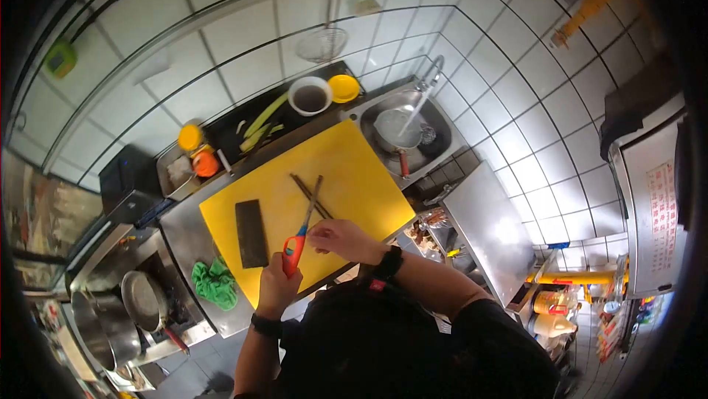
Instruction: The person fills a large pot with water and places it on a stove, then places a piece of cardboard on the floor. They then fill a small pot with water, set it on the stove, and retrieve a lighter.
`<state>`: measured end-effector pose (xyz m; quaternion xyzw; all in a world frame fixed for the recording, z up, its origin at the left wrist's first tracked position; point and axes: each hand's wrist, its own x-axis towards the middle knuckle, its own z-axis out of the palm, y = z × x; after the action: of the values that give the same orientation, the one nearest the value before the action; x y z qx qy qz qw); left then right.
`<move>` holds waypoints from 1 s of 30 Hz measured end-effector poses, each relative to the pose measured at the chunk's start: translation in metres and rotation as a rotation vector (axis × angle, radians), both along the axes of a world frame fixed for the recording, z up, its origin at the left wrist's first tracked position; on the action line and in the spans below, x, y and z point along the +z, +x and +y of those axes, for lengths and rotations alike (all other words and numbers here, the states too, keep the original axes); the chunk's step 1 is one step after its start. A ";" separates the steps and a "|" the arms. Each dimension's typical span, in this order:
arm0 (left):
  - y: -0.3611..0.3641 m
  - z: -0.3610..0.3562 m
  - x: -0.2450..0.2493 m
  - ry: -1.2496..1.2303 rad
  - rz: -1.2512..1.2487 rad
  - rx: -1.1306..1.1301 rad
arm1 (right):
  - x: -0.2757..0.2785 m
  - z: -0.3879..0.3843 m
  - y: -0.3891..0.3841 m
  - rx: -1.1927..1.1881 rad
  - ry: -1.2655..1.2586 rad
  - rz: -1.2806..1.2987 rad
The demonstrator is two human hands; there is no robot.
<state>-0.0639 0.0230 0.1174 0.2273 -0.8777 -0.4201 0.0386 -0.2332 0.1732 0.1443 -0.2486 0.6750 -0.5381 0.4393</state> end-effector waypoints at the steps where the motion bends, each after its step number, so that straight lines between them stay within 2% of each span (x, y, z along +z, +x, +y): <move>1: -0.014 0.002 -0.011 -0.010 -0.034 -0.002 | -0.022 0.018 -0.007 -0.142 -0.069 -0.114; 2: -0.024 0.005 -0.025 -0.010 -0.040 -0.016 | -0.036 0.037 -0.021 -0.157 -0.069 -0.119; 4: -0.040 0.012 -0.062 0.050 -0.021 0.161 | -0.056 0.079 -0.048 -0.378 -0.054 -0.017; 5: -0.044 0.014 -0.086 0.184 -0.112 0.261 | -0.065 0.099 -0.065 -0.485 0.007 -0.012; 6: -0.048 0.019 -0.094 0.186 -0.118 0.256 | -0.076 0.119 -0.082 -0.590 0.070 -0.008; 8: -0.055 0.033 -0.106 0.504 -0.171 0.518 | -0.105 0.157 -0.124 -0.758 0.117 0.063; 11: -0.049 0.050 -0.124 0.518 -0.159 0.588 | -0.136 0.211 -0.208 -0.843 0.111 0.015; 13: -0.060 0.068 -0.119 0.542 -0.158 0.696 | -0.146 0.225 -0.269 -1.059 -0.021 -0.183; 15: -0.062 0.084 -0.130 0.528 -0.176 0.756 | -0.185 0.248 -0.343 -1.070 -0.152 -0.213; 17: -0.065 0.097 -0.142 0.515 -0.158 0.804 | -0.211 0.254 -0.409 -1.061 -0.165 -0.230; 19: -0.069 0.105 -0.143 0.386 -0.196 0.874 | -0.236 0.255 -0.469 -1.032 -0.171 -0.212; 21: -0.077 0.111 -0.140 0.356 -0.225 0.929 | -0.250 0.249 -0.519 -1.025 -0.200 -0.304; 22: -0.080 0.112 -0.139 0.334 -0.228 0.964 | -0.350 0.278 -0.568 -0.736 -0.238 0.139; 24: -0.075 0.112 -0.147 0.323 -0.249 0.973 | -0.365 0.267 -0.598 -0.665 -0.177 0.141; 28: -0.090 0.113 -0.139 0.327 -0.273 1.022 | -0.329 0.255 -0.625 -0.497 -0.024 0.210; 30: -0.077 0.106 -0.150 0.322 -0.314 1.001 | -0.279 0.229 -0.617 -1.015 -0.255 -0.716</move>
<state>-0.1412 0.1288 -0.0331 0.6801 -0.5821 -0.4405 0.0667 -0.8506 0.4018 -0.1344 0.2476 0.4506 -0.8054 0.2950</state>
